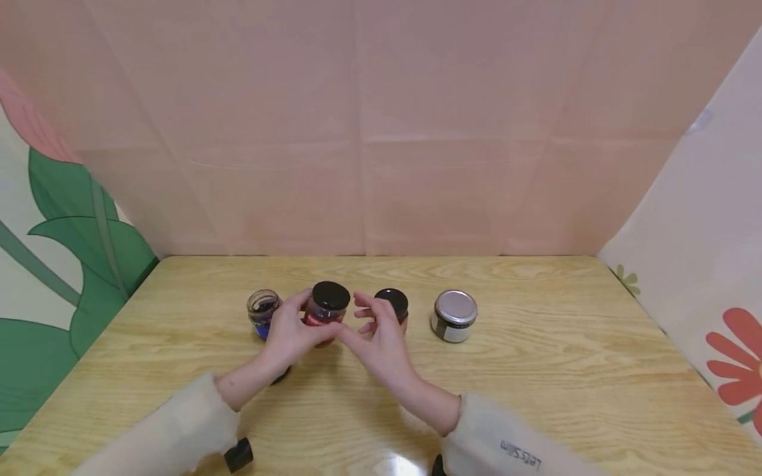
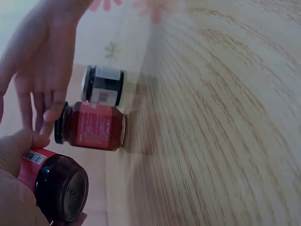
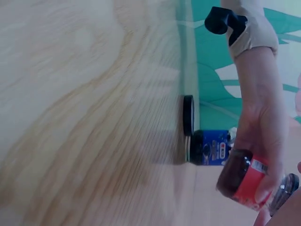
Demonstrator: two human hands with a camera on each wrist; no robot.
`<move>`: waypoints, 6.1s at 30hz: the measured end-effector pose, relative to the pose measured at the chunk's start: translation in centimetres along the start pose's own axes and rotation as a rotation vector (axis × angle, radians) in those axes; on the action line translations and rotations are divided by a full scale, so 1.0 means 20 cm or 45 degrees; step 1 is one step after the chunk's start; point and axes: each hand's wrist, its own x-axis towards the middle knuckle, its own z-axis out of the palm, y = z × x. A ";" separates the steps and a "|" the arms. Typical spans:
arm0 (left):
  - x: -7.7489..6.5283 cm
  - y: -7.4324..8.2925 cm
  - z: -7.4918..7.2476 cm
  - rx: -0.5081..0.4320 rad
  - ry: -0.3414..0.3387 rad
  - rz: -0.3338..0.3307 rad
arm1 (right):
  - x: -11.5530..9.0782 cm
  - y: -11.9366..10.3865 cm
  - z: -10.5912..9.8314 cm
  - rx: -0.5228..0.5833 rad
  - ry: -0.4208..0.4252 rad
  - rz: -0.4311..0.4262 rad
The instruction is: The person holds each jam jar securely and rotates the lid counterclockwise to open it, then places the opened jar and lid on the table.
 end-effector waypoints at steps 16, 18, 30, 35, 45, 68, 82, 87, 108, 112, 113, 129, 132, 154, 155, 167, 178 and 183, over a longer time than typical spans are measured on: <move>-0.09 0.09 0.03 0.293 0.050 0.254 | -0.02 -0.03 0.07 0.030 0.094 0.083; -0.09 0.09 0.03 0.327 0.055 0.247 | -0.02 -0.03 0.08 0.049 0.100 0.087; -0.10 0.12 0.03 0.377 0.070 0.229 | -0.02 -0.02 0.12 0.173 0.223 0.099; -0.11 0.14 0.04 0.402 0.059 0.235 | -0.02 -0.01 0.12 0.239 0.263 0.079; -0.12 0.13 0.04 0.358 0.012 0.226 | -0.03 0.01 0.09 0.240 0.259 -0.008; -0.14 0.07 -0.01 -0.019 -0.251 0.220 | -0.04 0.04 0.03 0.176 -0.104 -0.206; -0.14 0.05 -0.03 -0.079 -0.251 0.137 | -0.03 0.03 0.03 0.199 0.009 -0.048; -0.15 0.04 -0.04 -0.073 -0.242 0.145 | -0.03 0.04 0.02 0.196 0.026 0.029; -0.11 0.00 -0.09 -0.013 -0.138 0.084 | -0.03 0.01 0.01 0.420 0.044 0.162; -0.09 0.00 -0.10 -0.033 -0.096 0.019 | -0.03 0.02 0.00 0.508 -0.003 0.184; -0.09 0.00 -0.10 -0.038 -0.087 0.008 | -0.03 0.02 0.00 0.520 -0.010 0.189; -0.06 -0.04 -0.11 -0.048 -0.094 -0.055 | -0.02 0.06 -0.04 0.635 -0.107 0.280; -0.06 -0.04 -0.11 -0.068 -0.095 -0.069 | -0.02 0.07 -0.04 0.641 -0.117 0.283; 0.00 -0.02 -0.06 -0.092 -0.044 -0.035 | -0.03 0.08 -0.04 0.528 -0.096 0.463; 0.00 -0.02 -0.06 -0.090 -0.043 -0.041 | -0.03 0.08 -0.04 0.506 -0.066 0.479; 0.02 0.01 -0.04 -0.066 -0.055 -0.091 | -0.04 0.10 -0.01 0.257 -0.052 0.573; 0.05 0.01 -0.02 -0.032 -0.081 -0.166 | -0.05 0.14 -0.03 0.160 -0.221 0.500; 0.06 0.02 -0.01 -0.024 -0.109 -0.206 | -0.05 0.14 -0.03 0.091 -0.291 0.455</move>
